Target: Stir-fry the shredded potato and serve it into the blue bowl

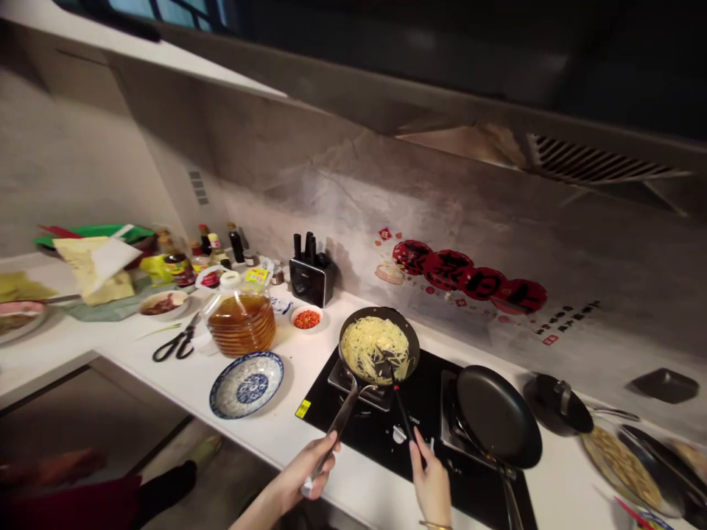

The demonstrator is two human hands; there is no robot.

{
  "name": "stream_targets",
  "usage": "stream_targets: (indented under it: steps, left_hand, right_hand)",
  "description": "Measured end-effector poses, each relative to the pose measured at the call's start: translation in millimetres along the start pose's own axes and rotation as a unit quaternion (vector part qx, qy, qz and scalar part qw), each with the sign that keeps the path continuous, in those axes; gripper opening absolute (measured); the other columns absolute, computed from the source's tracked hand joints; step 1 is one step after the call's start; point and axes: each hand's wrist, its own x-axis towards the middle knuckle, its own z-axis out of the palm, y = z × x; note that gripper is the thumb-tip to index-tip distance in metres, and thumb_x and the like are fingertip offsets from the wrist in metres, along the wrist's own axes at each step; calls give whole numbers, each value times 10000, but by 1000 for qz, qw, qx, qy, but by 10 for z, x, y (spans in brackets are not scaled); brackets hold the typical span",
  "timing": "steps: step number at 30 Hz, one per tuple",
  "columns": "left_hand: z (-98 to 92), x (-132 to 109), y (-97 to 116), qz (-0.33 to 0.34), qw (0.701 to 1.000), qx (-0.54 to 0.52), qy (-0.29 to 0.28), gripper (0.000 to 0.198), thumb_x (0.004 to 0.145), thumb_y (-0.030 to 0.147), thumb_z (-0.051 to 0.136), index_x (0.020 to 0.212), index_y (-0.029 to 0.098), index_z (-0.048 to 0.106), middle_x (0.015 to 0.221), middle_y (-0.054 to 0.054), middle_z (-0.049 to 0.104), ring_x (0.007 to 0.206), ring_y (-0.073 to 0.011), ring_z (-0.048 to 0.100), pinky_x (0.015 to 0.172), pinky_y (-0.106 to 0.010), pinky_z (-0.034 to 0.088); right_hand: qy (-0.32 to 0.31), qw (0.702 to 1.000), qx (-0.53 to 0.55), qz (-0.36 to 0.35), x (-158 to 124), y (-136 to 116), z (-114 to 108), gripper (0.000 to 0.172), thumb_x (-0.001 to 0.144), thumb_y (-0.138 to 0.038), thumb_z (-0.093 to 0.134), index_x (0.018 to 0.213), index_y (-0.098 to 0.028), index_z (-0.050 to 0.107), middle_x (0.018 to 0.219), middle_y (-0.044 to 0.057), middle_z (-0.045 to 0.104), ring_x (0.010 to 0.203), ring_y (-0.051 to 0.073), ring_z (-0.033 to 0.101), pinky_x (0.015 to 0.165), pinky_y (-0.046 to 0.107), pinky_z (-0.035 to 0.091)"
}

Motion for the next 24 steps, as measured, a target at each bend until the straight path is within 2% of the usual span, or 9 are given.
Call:
stream_targets:
  steps: [3,6,8,10,13,15,17,21,24]
  left_hand:
    - [-21,20,-7,-8,1000,-6,-15,563,655,728,572,805,193,478,508,95,437,276,-39,317,297,-191,192]
    - [-20,15,4,-5,1000,-6,-20,551,665,717,572,801,192,480,506,94,435,279,-40,324,300,-191,197]
    - [-7,3,16,-9,1000,-12,-18,541,673,707,575,803,190,484,505,93,433,286,-37,318,302,-188,200]
    - [14,-11,29,-17,1000,-18,-15,540,672,706,577,802,191,484,502,96,429,287,-35,311,301,-187,204]
    - [45,-24,48,-13,1000,-12,-9,551,657,718,579,793,195,477,499,95,435,283,-40,322,297,-190,217]
    - [57,-25,54,-10,1000,-9,-5,559,645,726,583,788,197,471,496,94,440,278,-41,328,294,-189,219]
    - [59,-17,50,-16,1000,-11,-2,572,638,742,571,786,200,466,499,93,443,274,-41,326,292,-187,215]
    - [38,14,16,-11,1000,-10,-9,594,641,771,533,790,200,464,510,86,453,275,-48,343,285,-190,233]
    - [29,21,-6,-10,1000,-14,-13,591,653,766,528,795,195,469,511,82,454,277,-50,349,282,-192,243]
  right_hand:
    - [-41,983,-160,-81,178,-141,-506,428,910,-454,351,1207,-322,629,788,43,723,694,192,678,618,247,485]
    - [-64,935,-301,-175,444,-486,-734,379,928,-335,365,1216,-366,610,869,46,711,728,174,676,646,243,476]
    - [-79,905,-362,-209,684,-758,-673,390,935,-312,356,1251,-377,575,928,56,695,730,161,672,630,233,468]
    - [-98,891,-395,-202,942,-995,-509,405,944,-328,337,1302,-383,520,969,63,687,739,162,674,623,237,465]
    - [-122,900,-394,-140,1243,-1209,-317,434,952,-338,305,1356,-344,464,999,82,698,820,188,680,670,264,474]
    - [-137,911,-376,-102,1329,-1249,-369,436,946,-317,318,1348,-299,485,1019,96,706,897,199,672,726,276,476]
    - [-160,916,-358,-86,1321,-1227,-602,423,931,-308,354,1313,-279,532,1064,96,701,962,204,657,785,286,473]
    - [-178,911,-354,-108,1189,-1126,-1304,393,899,-329,397,1233,-323,605,1121,56,687,1038,236,628,853,340,463]
    - [-194,897,-381,-111,1166,-1091,-1546,363,859,-313,458,1164,-341,653,1082,51,702,1012,258,637,846,368,464]
